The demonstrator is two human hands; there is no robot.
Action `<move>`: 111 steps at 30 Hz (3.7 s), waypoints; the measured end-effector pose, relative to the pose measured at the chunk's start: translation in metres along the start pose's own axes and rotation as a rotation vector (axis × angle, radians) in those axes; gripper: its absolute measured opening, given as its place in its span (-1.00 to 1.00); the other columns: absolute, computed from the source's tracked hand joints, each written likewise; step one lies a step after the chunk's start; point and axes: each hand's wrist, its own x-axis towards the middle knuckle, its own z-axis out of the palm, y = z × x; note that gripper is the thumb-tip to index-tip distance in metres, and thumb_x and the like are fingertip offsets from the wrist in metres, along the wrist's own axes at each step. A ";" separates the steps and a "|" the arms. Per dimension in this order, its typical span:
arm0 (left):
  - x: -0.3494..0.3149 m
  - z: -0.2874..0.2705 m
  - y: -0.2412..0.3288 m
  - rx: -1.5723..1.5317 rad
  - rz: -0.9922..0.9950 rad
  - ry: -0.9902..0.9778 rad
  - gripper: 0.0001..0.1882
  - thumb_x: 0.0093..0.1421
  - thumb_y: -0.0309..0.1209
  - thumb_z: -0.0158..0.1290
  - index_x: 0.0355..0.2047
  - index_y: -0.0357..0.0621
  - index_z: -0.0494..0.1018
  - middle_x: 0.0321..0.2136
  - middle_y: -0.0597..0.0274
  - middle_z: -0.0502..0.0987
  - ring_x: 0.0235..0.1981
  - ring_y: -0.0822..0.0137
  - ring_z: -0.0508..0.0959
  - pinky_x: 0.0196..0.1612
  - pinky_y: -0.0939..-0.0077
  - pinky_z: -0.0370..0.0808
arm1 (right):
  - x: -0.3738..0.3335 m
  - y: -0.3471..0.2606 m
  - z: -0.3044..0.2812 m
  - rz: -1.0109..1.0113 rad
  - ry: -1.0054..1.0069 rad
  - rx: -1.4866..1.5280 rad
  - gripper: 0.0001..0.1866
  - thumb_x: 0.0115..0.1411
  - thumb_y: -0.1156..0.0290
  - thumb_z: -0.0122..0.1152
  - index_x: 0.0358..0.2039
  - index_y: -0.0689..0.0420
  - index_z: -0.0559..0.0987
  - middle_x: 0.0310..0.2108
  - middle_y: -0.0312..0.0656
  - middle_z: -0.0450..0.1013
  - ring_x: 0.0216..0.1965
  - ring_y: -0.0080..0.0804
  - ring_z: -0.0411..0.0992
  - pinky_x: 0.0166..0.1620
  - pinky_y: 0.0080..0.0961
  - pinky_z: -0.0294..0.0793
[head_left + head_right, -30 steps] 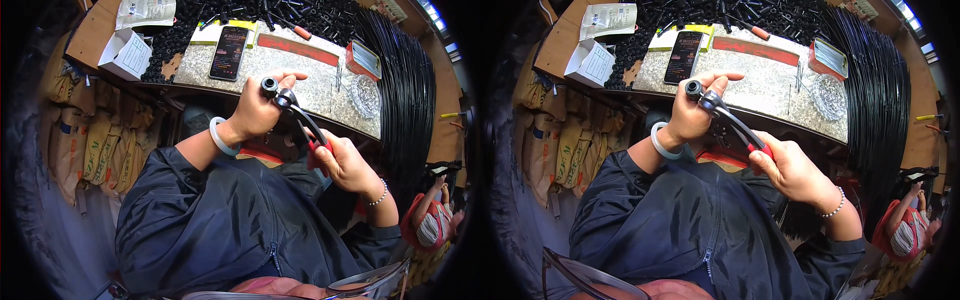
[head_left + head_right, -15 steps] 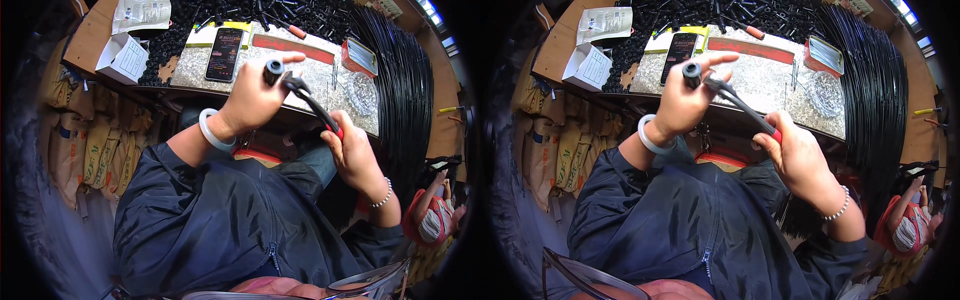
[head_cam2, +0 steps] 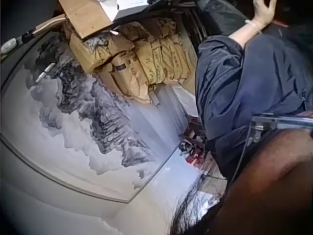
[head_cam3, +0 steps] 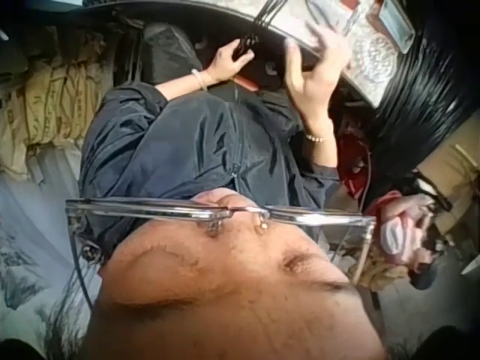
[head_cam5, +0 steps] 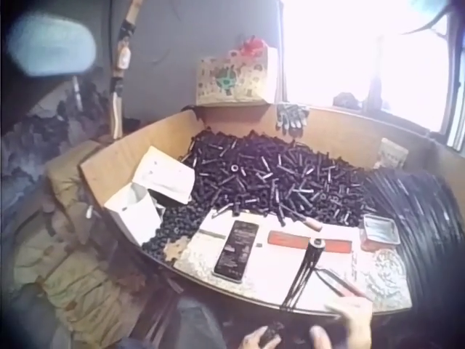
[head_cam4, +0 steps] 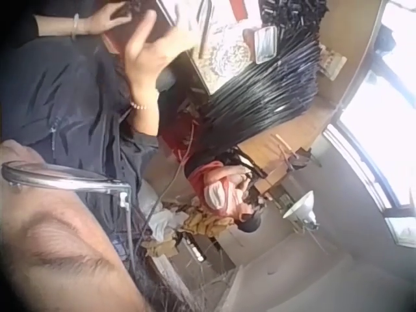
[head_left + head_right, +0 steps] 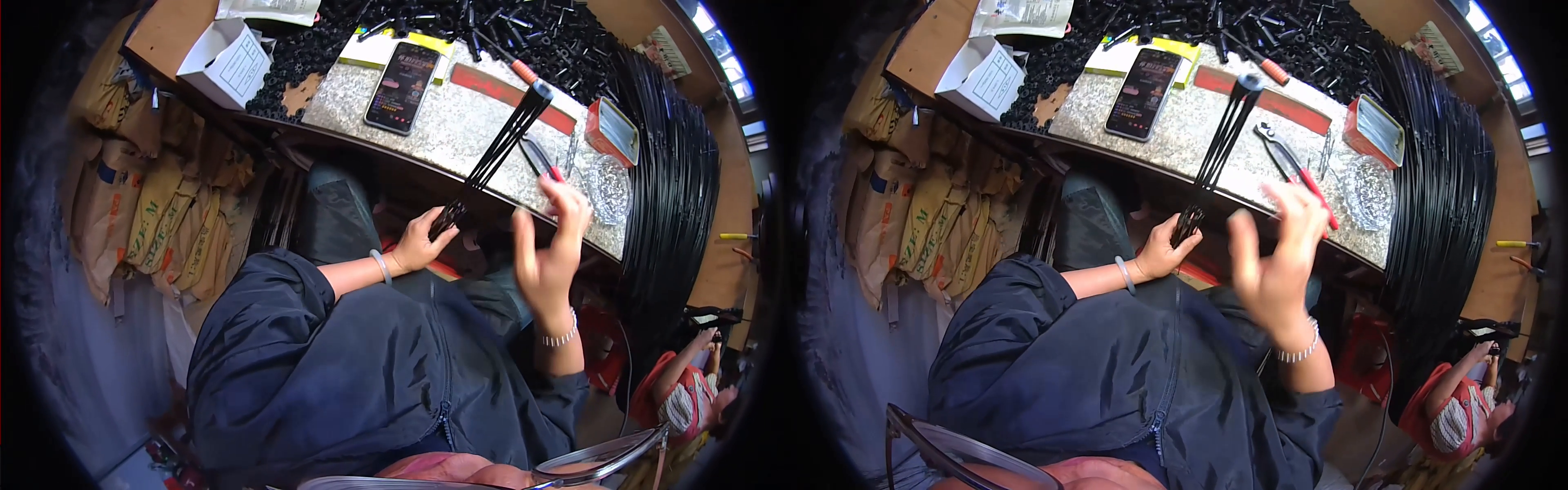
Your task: Assembling thin rods into bundles and attaching connector pieces using hand tools.
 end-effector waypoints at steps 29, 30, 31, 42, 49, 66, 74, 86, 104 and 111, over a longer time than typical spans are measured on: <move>-0.296 -0.255 -0.073 0.730 -0.551 0.545 -0.49 0.24 -0.28 -0.02 0.15 -0.18 0.19 -0.12 -0.19 0.46 -0.13 -0.11 0.51 -0.13 0.25 0.45 | -0.024 -0.058 0.037 0.755 -0.702 0.901 -0.50 0.03 0.64 0.08 0.04 0.26 0.32 -0.13 -0.26 0.21 -0.22 -0.60 0.15 -0.19 -0.73 0.23; -0.308 -0.246 -0.086 0.740 -0.578 0.509 -0.49 0.23 -0.28 -0.02 0.15 -0.17 0.18 -0.13 -0.19 0.46 -0.13 -0.15 0.49 -0.13 0.23 0.45 | -0.025 -0.059 0.039 0.769 -0.725 0.879 -0.52 0.03 0.63 0.10 0.03 0.25 0.34 -0.15 -0.28 0.22 -0.24 -0.61 0.15 -0.19 -0.74 0.22; -0.327 -0.238 -0.099 0.696 -0.672 0.480 -0.50 0.23 -0.29 -0.02 0.15 -0.13 0.19 -0.12 -0.19 0.46 -0.14 -0.17 0.48 -0.14 0.19 0.45 | -0.025 -0.061 0.041 0.780 -0.751 0.860 -0.54 0.04 0.62 0.11 0.01 0.25 0.35 -0.17 -0.30 0.23 -0.25 -0.62 0.15 -0.18 -0.75 0.21; -0.314 -0.251 -0.176 0.780 -1.129 0.491 -0.36 0.11 -0.39 0.05 0.22 0.08 0.14 -0.37 -0.23 0.52 -0.30 -0.20 0.51 -0.19 0.04 0.42 | -0.036 -0.056 0.054 0.684 -0.822 0.779 -0.57 0.07 0.60 0.12 0.00 0.25 0.37 -0.15 -0.28 0.29 -0.29 -0.67 0.19 -0.25 -0.78 0.23; -0.317 -0.261 -0.213 0.836 -1.268 0.403 -0.30 0.12 -0.37 0.05 0.26 0.18 0.07 -0.36 -0.23 0.53 -0.27 -0.16 0.53 -0.14 0.04 0.42 | -0.034 -0.057 0.056 0.617 -0.837 0.744 -0.61 0.09 0.60 0.11 -0.03 0.26 0.39 -0.16 -0.29 0.29 -0.31 -0.67 0.19 -0.27 -0.77 0.22; -0.322 -0.238 -0.210 0.762 -1.228 0.159 -0.29 0.15 -0.37 0.01 0.28 0.22 0.00 -0.22 -0.25 0.49 -0.19 -0.17 0.50 -0.09 0.08 0.41 | -0.034 -0.063 0.056 0.661 -0.815 0.705 -0.66 0.04 0.61 0.15 -0.12 0.21 0.42 -0.23 -0.28 0.28 -0.31 -0.56 0.22 -0.16 -0.65 0.26; -0.267 -0.279 -0.196 1.467 -0.965 0.177 -0.17 0.04 -0.27 0.16 0.29 0.26 0.00 0.11 0.00 0.26 0.06 -0.06 0.34 0.02 -0.08 0.30 | -0.040 -0.063 0.053 0.615 -0.786 0.685 -0.65 0.02 0.62 0.15 -0.12 0.22 0.43 -0.24 -0.28 0.28 -0.32 -0.57 0.22 -0.18 -0.67 0.27; -0.154 -0.199 -0.135 0.562 -0.636 0.359 -0.70 0.14 -0.18 0.05 -0.29 -0.15 0.55 -0.36 0.00 0.58 -0.31 0.08 0.59 -0.20 0.33 0.49 | -0.031 0.029 -0.007 0.573 -0.233 0.235 -0.68 0.14 0.52 0.17 -0.06 0.21 0.45 -0.25 -0.31 0.35 -0.23 -0.63 0.29 -0.13 -0.70 0.29; 0.034 -0.088 0.140 0.104 0.452 -0.056 -0.88 0.18 -0.47 0.07 -0.38 -0.30 0.49 -0.65 0.30 0.33 -0.64 0.50 0.27 -0.54 0.66 0.17 | 0.021 0.268 -0.122 0.650 0.040 -0.971 -0.76 0.06 0.29 0.15 -0.31 0.16 0.50 -0.28 -0.06 0.47 -0.18 -0.10 0.44 -0.14 -0.14 0.43; 0.040 -0.089 0.141 0.134 0.419 -0.069 -0.89 0.17 -0.48 0.08 -0.39 -0.29 0.50 -0.66 0.30 0.33 -0.65 0.50 0.27 -0.56 0.65 0.16 | 0.034 0.283 -0.122 0.591 0.068 -1.207 -0.85 0.15 0.45 -0.09 -0.40 0.20 0.47 -0.42 -0.11 0.50 -0.32 -0.19 0.52 -0.31 -0.27 0.54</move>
